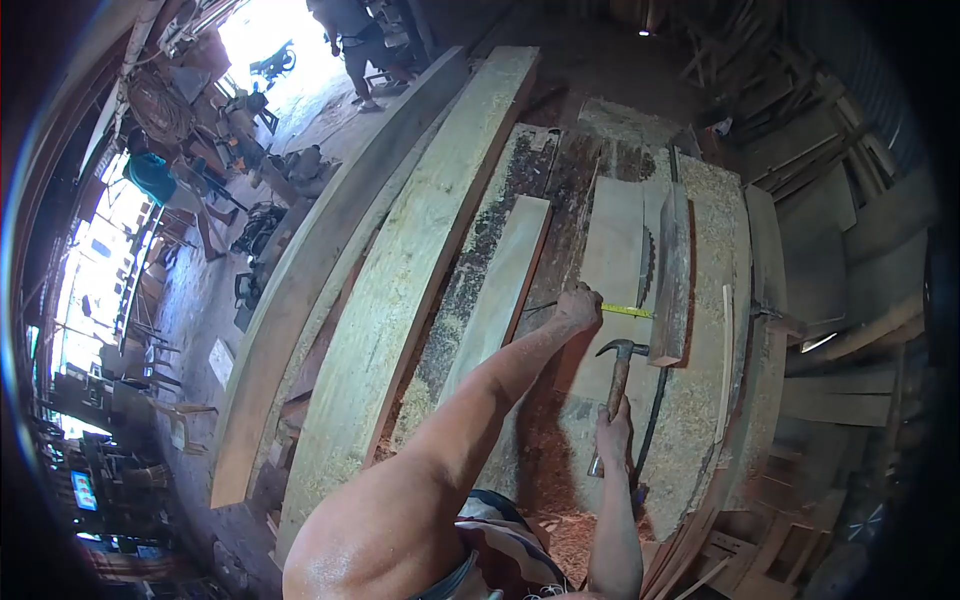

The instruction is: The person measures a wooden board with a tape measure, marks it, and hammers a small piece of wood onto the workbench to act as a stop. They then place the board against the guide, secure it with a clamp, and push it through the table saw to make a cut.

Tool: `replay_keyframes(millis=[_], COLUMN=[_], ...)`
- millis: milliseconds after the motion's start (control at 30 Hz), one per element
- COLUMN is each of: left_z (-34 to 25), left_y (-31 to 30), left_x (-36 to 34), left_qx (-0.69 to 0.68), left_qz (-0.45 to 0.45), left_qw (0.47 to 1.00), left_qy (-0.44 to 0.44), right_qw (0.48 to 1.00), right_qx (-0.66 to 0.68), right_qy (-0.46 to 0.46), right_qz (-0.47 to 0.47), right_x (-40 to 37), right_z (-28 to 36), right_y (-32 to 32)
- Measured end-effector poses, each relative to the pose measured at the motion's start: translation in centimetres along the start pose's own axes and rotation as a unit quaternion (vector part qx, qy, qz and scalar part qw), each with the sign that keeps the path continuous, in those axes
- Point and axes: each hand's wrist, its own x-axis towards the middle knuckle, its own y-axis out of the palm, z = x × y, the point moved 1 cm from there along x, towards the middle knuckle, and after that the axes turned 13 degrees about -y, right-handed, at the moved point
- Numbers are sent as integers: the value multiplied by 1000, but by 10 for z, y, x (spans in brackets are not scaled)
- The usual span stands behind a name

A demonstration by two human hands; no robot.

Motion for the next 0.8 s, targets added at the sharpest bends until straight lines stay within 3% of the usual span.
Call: replay_keyframes(millis=[100, 167, 233, 267, 300, 333, 400, 433, 533, 800], left_z=[-1, -5, 6, 7, -4, 22, 5, 4, 8, 3], left_y=[-5, -13, -9, 11, 20, 99, -7, -15, -10, -23], left_x=[-6, -7, 17, 18, -3, 39, 8, 7, 13, 12], left_qx=[-9, 38, 106, 122, 40, 76, -9, 2, 21, 24], left_qz=[-42, 2, 18, 53, -107, -215, 46, 56, 49, 61], left_qw=[999, 999, 993, 990, 993, 974, 999, 998, 999, 998], left_qy=[23, 2, 37, 38, -35, -19, -4, -8, 12, 15], right_qw=[995, 993, 989, 990, 992, 998, 992, 996, 991, 996], right_qx=[-66, -68, -16, -60, -33, -38, -45, -15, -22, 8], right_qy=[-54, -92, -130, -103, -86, -29, -71, -38, -73, -16], right_qz=[-52, -44, -64, -75, -83, -45, -97, -81, -114, -82], right_x=[0, 6, 9, 8, 6, 10, 19, 14, 18, 6], right_z=[-7, -10, -5, -4, 0, -2, -29, -13, -27, -30], right_y=[9, 7, -1, 2, 4, 4, 5, -5, 14, 11])
